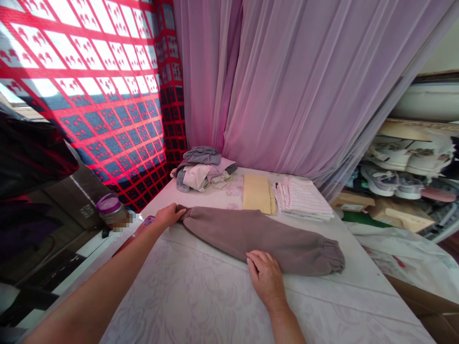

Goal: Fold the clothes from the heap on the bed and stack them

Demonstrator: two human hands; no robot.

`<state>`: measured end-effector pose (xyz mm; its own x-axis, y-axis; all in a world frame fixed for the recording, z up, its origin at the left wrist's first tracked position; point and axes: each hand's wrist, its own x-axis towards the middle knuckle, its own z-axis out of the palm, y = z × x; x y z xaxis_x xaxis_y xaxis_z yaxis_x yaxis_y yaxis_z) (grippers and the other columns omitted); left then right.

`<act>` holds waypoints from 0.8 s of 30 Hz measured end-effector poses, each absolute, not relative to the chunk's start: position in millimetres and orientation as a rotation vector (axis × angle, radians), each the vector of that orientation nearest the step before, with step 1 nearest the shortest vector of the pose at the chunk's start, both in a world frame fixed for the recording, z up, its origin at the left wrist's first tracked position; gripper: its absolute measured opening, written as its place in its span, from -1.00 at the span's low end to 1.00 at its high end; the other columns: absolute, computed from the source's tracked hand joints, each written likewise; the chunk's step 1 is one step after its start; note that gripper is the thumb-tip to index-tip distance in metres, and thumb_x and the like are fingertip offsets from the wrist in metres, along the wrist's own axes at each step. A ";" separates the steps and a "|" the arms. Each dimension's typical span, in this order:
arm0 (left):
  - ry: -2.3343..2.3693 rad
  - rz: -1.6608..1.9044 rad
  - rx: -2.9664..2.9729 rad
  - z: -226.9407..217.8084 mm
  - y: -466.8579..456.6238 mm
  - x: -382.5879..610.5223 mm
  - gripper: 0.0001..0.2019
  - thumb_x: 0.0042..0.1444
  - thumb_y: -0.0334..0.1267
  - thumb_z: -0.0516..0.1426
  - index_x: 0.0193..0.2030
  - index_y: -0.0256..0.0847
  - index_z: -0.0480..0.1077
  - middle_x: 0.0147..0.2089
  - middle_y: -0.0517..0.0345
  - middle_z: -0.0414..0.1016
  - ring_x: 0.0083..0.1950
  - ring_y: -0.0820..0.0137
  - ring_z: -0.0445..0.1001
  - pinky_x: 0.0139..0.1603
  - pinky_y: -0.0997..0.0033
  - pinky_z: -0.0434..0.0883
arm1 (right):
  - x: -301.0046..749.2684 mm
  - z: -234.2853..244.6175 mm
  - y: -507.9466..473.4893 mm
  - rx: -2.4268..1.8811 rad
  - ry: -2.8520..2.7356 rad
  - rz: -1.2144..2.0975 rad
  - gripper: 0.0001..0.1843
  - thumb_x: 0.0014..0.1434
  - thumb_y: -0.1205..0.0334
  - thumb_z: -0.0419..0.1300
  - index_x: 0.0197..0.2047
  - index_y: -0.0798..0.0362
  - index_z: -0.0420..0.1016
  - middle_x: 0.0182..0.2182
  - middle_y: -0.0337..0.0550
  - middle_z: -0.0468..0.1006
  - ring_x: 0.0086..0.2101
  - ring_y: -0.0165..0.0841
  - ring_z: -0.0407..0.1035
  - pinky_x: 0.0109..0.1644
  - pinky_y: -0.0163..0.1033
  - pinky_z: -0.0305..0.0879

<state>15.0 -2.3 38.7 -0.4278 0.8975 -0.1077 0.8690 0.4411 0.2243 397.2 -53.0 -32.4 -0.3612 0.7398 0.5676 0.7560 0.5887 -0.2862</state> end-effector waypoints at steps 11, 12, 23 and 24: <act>2.434 0.427 1.407 33.6 -0.6 6.5 -0.61 0.15 0.10 0.01 -0.06 -0.11 0.38 -0.08 0.10 0.58 -0.10 0.27 0.53 -0.25 0.42 0.34 | 397.8 -33.1 -52.0 -1.177 -2.146 -0.044 -0.68 0.27 0.13 0.01 -0.21 -0.05 0.60 -0.26 -0.12 0.60 -0.24 -0.30 0.46 -0.13 -0.18 0.36; 2.432 0.460 1.404 31.3 -0.8 7.5 -0.63 0.17 0.05 0.01 -0.02 -0.11 0.35 -0.10 0.13 0.59 -0.13 0.32 0.54 -0.28 0.44 0.33 | 397.8 -32.9 -52.0 -1.176 -2.146 -0.045 -0.68 0.27 0.13 0.01 -0.21 -0.05 0.60 -0.26 -0.12 0.60 -0.24 -0.30 0.46 -0.13 -0.18 0.36; 2.484 0.558 1.593 28.2 -18.8 25.9 -0.61 0.14 -0.33 0.05 0.14 -0.18 0.26 0.10 -0.05 0.44 0.10 0.25 0.41 0.03 0.30 0.32 | 398.3 -34.0 -51.6 -1.167 -2.143 -0.040 -0.69 0.27 0.13 0.02 -0.20 -0.06 0.60 -0.26 -0.12 0.61 -0.24 -0.30 0.46 -0.12 -0.18 0.35; 2.474 0.560 1.648 30.1 -18.8 29.3 -0.62 0.15 -0.34 0.03 0.13 -0.18 0.29 0.15 -0.07 0.40 0.14 0.23 0.38 0.09 0.27 0.30 | 398.3 -33.9 -51.6 -1.169 -2.144 -0.036 -0.69 0.27 0.13 0.02 -0.20 -0.06 0.60 -0.25 -0.12 0.61 -0.24 -0.30 0.46 -0.11 -0.18 0.35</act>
<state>29.3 -18.8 30.1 -0.4016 0.9096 0.1060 0.8665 0.3400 0.3654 398.3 -51.6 -33.9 -0.3610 0.7323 0.5774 0.7512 0.5953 -0.2853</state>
